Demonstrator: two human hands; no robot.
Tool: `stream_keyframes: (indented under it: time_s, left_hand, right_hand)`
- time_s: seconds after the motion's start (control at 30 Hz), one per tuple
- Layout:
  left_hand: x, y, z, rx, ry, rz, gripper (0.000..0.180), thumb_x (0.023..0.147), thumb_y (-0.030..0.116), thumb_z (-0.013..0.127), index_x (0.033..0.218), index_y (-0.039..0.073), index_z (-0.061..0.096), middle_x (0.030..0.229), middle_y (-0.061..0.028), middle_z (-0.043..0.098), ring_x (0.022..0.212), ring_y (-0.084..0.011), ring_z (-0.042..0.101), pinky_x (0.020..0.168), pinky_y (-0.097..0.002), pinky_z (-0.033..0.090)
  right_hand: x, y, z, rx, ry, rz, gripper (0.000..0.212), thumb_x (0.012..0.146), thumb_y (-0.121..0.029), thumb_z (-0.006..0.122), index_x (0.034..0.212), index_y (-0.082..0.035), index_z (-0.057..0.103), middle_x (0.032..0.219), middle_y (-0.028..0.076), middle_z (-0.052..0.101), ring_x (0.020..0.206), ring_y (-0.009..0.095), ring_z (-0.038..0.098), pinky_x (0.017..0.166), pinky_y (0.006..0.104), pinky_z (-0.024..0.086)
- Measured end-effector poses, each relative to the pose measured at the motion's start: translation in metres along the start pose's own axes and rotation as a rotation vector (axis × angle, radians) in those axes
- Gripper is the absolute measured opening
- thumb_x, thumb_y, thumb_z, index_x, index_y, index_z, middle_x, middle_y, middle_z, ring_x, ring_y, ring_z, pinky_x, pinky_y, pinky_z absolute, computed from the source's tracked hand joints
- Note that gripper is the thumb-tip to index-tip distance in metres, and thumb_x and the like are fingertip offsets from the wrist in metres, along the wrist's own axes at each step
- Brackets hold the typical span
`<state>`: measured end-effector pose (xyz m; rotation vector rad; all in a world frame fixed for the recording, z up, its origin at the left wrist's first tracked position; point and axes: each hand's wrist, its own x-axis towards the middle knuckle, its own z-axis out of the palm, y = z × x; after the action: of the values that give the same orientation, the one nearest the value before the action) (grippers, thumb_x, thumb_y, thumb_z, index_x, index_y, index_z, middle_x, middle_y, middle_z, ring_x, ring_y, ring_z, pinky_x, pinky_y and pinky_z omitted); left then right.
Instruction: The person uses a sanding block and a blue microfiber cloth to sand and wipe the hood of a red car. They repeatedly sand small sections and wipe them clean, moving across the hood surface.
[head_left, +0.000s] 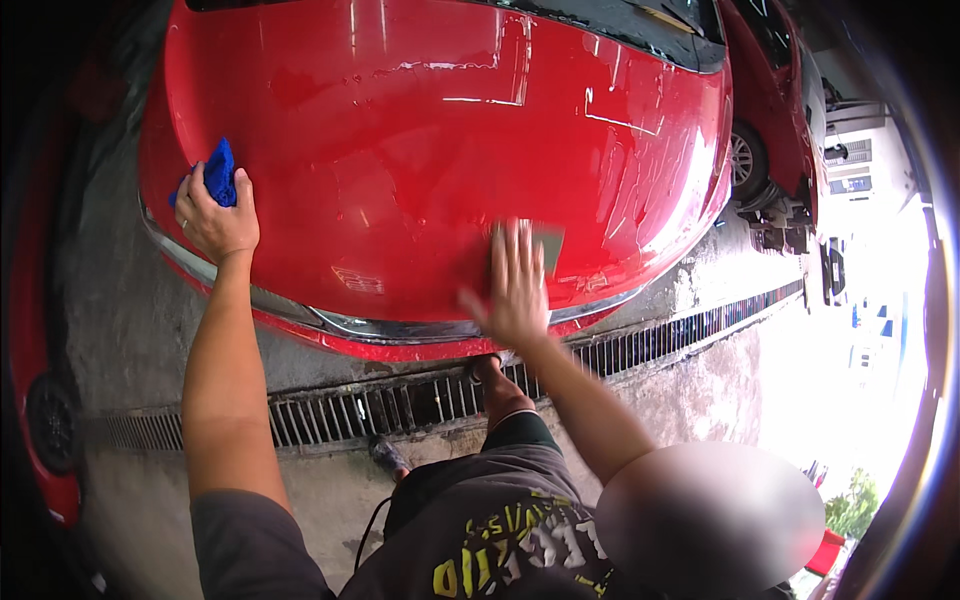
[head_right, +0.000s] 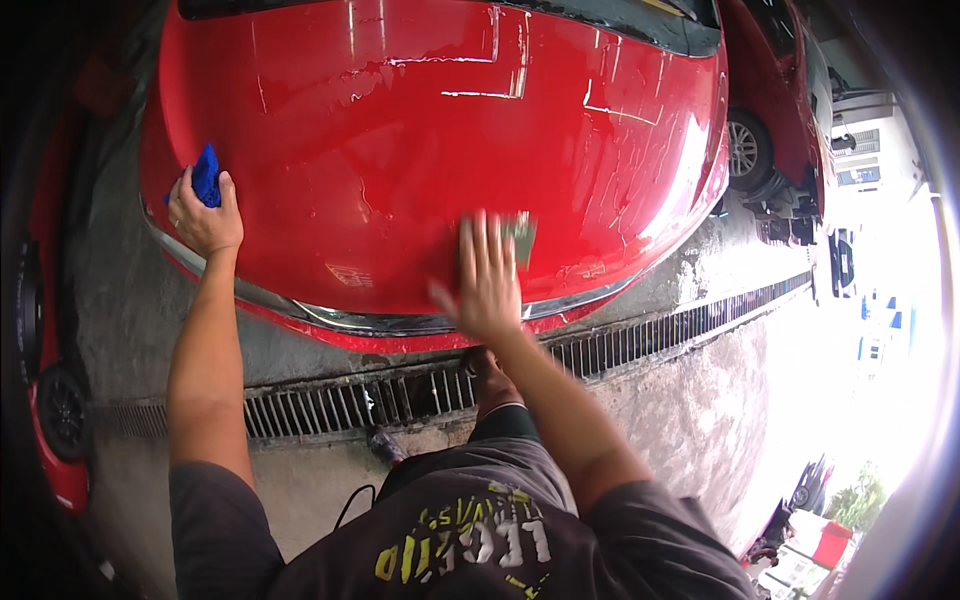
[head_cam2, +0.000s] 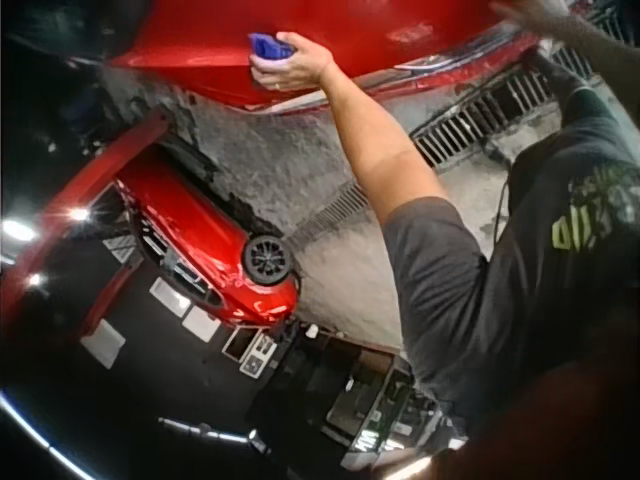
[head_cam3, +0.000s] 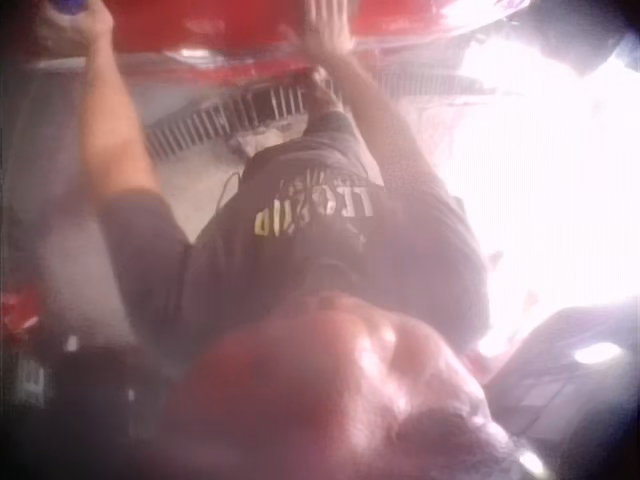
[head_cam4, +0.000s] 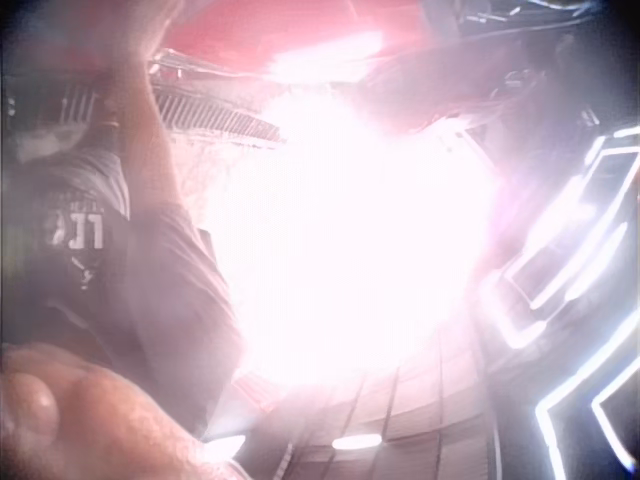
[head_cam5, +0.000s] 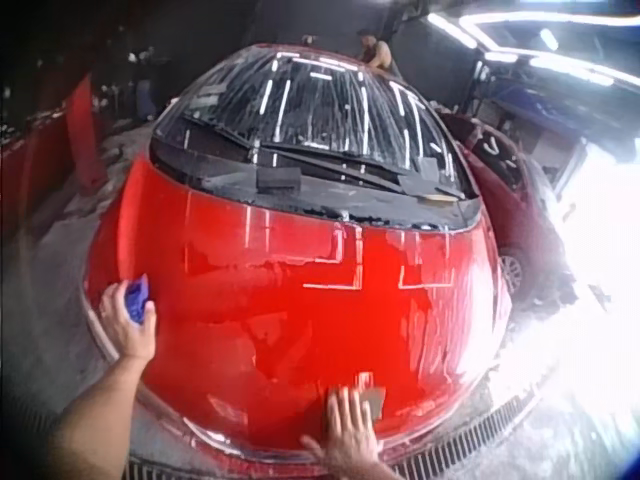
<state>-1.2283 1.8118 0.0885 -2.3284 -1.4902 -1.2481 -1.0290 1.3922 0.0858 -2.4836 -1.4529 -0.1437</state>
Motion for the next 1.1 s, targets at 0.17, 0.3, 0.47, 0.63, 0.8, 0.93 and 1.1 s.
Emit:
stream_keyframes:
  time_s: [0.17, 0.3, 0.47, 0.63, 0.8, 0.93, 1.1]
  left_hand:
    - [0.001, 0.002, 0.004, 0.007, -0.019, 0.018, 0.071, 0.098, 0.059, 0.076, 0.153, 0.017, 0.061, 0.155, -0.0177, 0.057, 0.142, -0.0436, 0.055, 0.114, -0.0607, 0.051]
    - [-0.003, -0.001, -0.001, -0.034, -0.036, 0.017, 0.071, 0.097, 0.057, 0.077, 0.153, 0.017, 0.06, 0.157, -0.0179, 0.054, 0.142, -0.0442, 0.054, 0.11, -0.062, 0.053]
    - [-0.005, 0.006, 0.006, -0.049, -0.016, 0.063, 0.071, 0.1, 0.056, 0.075, 0.156, 0.016, 0.058, 0.155, -0.0184, 0.057, 0.144, -0.0418, 0.052, 0.117, -0.0604, 0.047]
    - [0.003, -0.012, -0.009, -0.02, -0.048, -0.008, 0.07, 0.099, 0.056, 0.077, 0.153, 0.016, 0.059, 0.155, -0.0174, 0.057, 0.143, -0.0426, 0.053, 0.114, -0.0607, 0.05]
    - [0.006, 0.013, 0.004, -0.028, -0.045, -0.005, 0.071, 0.098, 0.056, 0.078, 0.153, 0.016, 0.059, 0.156, -0.0169, 0.056, 0.142, -0.0432, 0.054, 0.114, -0.0604, 0.05]
    - [-0.002, 0.002, -0.001, -0.019, -0.038, -0.021, 0.071, 0.098, 0.055, 0.078, 0.155, 0.017, 0.059, 0.156, -0.0173, 0.056, 0.143, -0.0429, 0.053, 0.115, -0.0604, 0.05]
    - [-0.005, 0.006, 0.003, -0.084, -0.037, 0.03, 0.07, 0.096, 0.053, 0.078, 0.153, 0.016, 0.06, 0.156, -0.0191, 0.055, 0.145, -0.0435, 0.051, 0.114, -0.0615, 0.049]
  right_hand:
    - [-0.06, 0.01, 0.026, -0.01, -0.155, -0.011, 0.106, 0.103, -0.068, 0.064, 0.175, 0.001, 0.029, 0.182, 0.029, 0.026, 0.171, 0.047, 0.021, 0.139, 0.0606, 0.017]
    - [0.147, 0.029, -0.034, -0.073, 0.057, -0.106, 0.097, 0.109, -0.067, 0.054, 0.175, -0.001, 0.03, 0.185, 0.022, 0.026, 0.172, 0.04, 0.021, 0.14, 0.0553, 0.019]
    - [0.325, 0.063, -0.062, -0.063, 0.203, -0.06, 0.098, 0.111, -0.074, 0.042, 0.175, 0.0, 0.031, 0.185, 0.021, 0.026, 0.173, 0.038, 0.019, 0.14, 0.0511, 0.018]
    - [0.112, -0.02, -0.013, 0.039, 0.127, -0.079, 0.105, 0.104, -0.072, 0.059, 0.174, 0.001, 0.032, 0.183, 0.025, 0.027, 0.171, 0.043, 0.022, 0.138, 0.0597, 0.02]
    - [-0.094, -0.001, 0.048, -0.086, -0.256, -0.009, 0.102, 0.106, -0.07, 0.057, 0.176, -0.001, 0.03, 0.184, 0.024, 0.027, 0.172, 0.041, 0.02, 0.139, 0.0578, 0.016]
    - [0.051, -0.003, -0.014, -0.021, -0.095, -0.043, 0.1, 0.106, -0.071, 0.056, 0.176, -0.003, 0.031, 0.184, 0.024, 0.026, 0.172, 0.041, 0.02, 0.139, 0.0577, 0.017]
    - [0.312, 0.048, -0.065, -0.152, 0.139, -0.043, 0.108, 0.107, -0.084, 0.039, 0.176, -0.002, 0.029, 0.186, 0.017, 0.025, 0.174, 0.033, 0.016, 0.141, 0.0478, 0.016]
